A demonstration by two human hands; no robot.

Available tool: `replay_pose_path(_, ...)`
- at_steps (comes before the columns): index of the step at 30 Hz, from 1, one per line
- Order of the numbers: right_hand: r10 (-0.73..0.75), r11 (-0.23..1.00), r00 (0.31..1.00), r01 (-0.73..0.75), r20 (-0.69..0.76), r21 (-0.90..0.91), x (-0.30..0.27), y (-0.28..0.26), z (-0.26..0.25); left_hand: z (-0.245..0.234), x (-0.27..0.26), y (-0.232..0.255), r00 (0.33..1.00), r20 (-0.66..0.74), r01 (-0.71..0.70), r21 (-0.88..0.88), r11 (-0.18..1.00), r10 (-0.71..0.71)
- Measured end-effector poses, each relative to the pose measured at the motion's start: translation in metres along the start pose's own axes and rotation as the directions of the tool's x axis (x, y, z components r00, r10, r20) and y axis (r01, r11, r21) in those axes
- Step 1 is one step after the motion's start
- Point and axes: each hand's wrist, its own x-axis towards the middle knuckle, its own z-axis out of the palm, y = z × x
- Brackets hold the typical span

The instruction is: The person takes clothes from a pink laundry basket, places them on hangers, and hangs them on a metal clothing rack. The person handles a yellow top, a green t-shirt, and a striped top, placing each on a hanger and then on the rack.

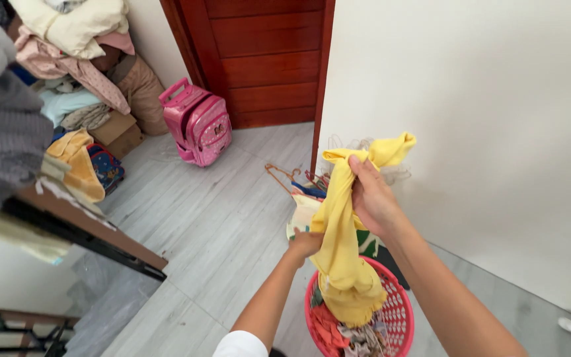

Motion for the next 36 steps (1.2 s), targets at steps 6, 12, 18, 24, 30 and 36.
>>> replay_pose_path(6, -0.125, 0.991, 0.984, 0.131, 0.128, -0.034, 0.053, -0.048, 0.068, -0.082, -0.002, -0.001, 0.954, 0.299, 0.160, -0.498, 0.852, -0.004)
replay_pose_path(12, -0.343, 0.934, 0.934, 0.350, 0.102, -0.066, 0.119, -0.056, 0.067, -0.229, 0.035, 0.016, 0.968, -0.102, -0.161, -0.953, 0.258, 0.228)
replay_pose_path(18, -0.162, 0.972, 0.916, 0.083, -0.367, -0.221, 0.182, 0.024, -0.031, -0.334, 0.041, 0.045, 0.942, -0.242, -0.331, -0.778, 0.535, 0.230)
replay_pose_path(24, 0.172, 0.781, 0.808, -0.460, -0.563, -0.422, 0.203, 0.180, -0.159, -0.346, 0.050, 0.038, 0.901, -0.289, -0.432, -0.510, 0.743, 0.325)
replay_pose_path(30, 0.452, 0.631, 0.695, -0.692, -0.559, -0.351, 0.226, 0.276, -0.229, -0.356, 0.081, 0.016, 0.925, -0.331, -0.294, -0.314, 0.903, 0.186)
replay_pose_path(36, 0.114, 0.479, 0.823, -0.537, -0.557, -0.694, 0.309, 0.286, -0.265, -0.383, 0.131, 0.013, 0.882, -0.437, -0.311, -0.253, 0.916, 0.178)
